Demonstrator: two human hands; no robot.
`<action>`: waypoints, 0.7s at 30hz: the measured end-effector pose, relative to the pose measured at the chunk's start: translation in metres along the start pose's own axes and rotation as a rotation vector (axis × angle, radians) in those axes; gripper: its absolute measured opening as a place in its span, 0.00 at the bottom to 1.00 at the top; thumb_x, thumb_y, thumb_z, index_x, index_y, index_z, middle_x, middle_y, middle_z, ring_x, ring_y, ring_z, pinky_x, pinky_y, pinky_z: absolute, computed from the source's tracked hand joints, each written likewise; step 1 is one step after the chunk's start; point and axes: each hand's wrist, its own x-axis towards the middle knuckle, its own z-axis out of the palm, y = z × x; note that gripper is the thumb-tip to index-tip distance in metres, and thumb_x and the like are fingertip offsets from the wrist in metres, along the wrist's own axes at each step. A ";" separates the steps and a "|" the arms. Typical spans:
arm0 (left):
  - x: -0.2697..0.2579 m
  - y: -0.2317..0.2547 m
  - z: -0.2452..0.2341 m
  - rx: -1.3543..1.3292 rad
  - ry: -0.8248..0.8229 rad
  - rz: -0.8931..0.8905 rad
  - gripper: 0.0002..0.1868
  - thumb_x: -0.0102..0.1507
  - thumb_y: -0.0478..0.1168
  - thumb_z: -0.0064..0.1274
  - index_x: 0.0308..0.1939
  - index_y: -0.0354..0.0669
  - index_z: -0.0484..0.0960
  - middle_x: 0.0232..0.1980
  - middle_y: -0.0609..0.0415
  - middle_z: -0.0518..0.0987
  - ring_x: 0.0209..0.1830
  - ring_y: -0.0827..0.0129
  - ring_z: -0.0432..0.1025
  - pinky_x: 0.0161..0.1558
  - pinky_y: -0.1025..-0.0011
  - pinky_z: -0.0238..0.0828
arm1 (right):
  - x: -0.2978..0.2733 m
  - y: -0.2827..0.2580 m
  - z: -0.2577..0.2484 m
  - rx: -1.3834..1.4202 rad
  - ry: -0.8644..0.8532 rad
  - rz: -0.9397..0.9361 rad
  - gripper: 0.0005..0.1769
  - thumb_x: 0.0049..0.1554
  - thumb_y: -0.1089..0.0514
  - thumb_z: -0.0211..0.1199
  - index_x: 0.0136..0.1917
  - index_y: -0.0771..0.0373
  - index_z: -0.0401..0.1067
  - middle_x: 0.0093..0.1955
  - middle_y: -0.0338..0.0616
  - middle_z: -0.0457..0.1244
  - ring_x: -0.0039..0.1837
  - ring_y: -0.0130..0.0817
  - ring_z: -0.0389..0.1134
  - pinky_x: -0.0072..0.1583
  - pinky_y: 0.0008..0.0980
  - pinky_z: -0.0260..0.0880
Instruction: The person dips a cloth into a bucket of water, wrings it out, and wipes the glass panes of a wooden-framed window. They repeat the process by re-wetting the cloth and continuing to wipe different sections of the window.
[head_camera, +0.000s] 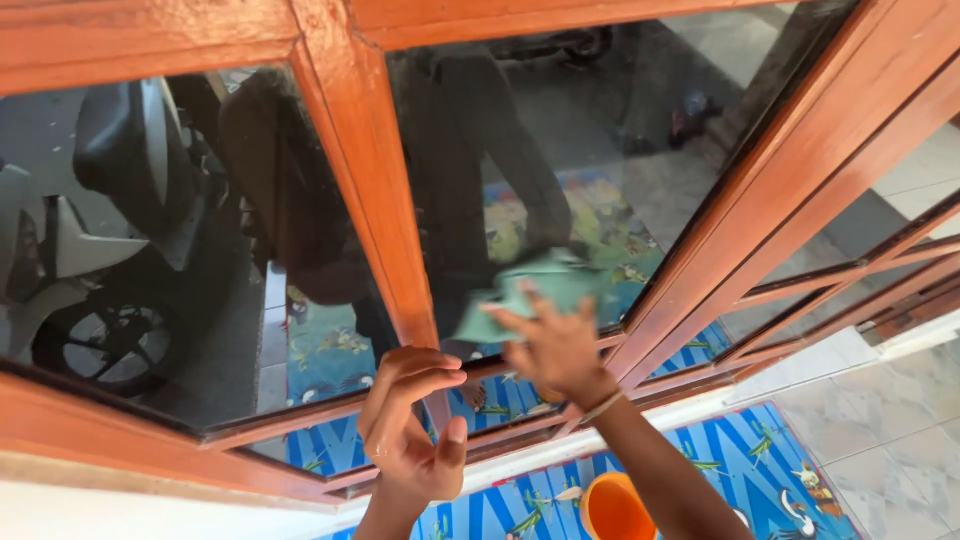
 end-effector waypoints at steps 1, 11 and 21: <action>-0.004 0.000 -0.002 0.006 -0.001 -0.005 0.20 0.68 0.50 0.44 0.39 0.34 0.80 0.38 0.43 0.79 0.36 0.56 0.77 0.40 0.65 0.75 | 0.003 0.005 -0.004 0.007 -0.003 -0.001 0.30 0.61 0.35 0.47 0.76 0.22 0.60 0.81 0.45 0.54 0.58 0.39 0.66 0.55 0.52 0.51; -0.014 0.020 0.017 -0.025 0.007 -0.022 0.16 0.67 0.45 0.46 0.38 0.33 0.79 0.37 0.44 0.80 0.36 0.59 0.77 0.39 0.68 0.76 | 0.145 0.008 -0.118 -0.090 0.189 0.189 0.38 0.66 0.29 0.17 0.85 0.34 0.40 0.82 0.62 0.37 0.84 0.63 0.38 0.79 0.71 0.36; -0.033 0.020 0.026 -0.045 -0.104 -0.196 0.18 0.67 0.49 0.48 0.42 0.34 0.78 0.41 0.45 0.80 0.42 0.56 0.76 0.44 0.65 0.75 | -0.014 0.022 -0.001 0.360 -0.051 0.403 0.36 0.65 0.36 0.39 0.82 0.50 0.55 0.84 0.78 0.32 0.81 0.81 0.43 0.69 0.77 0.46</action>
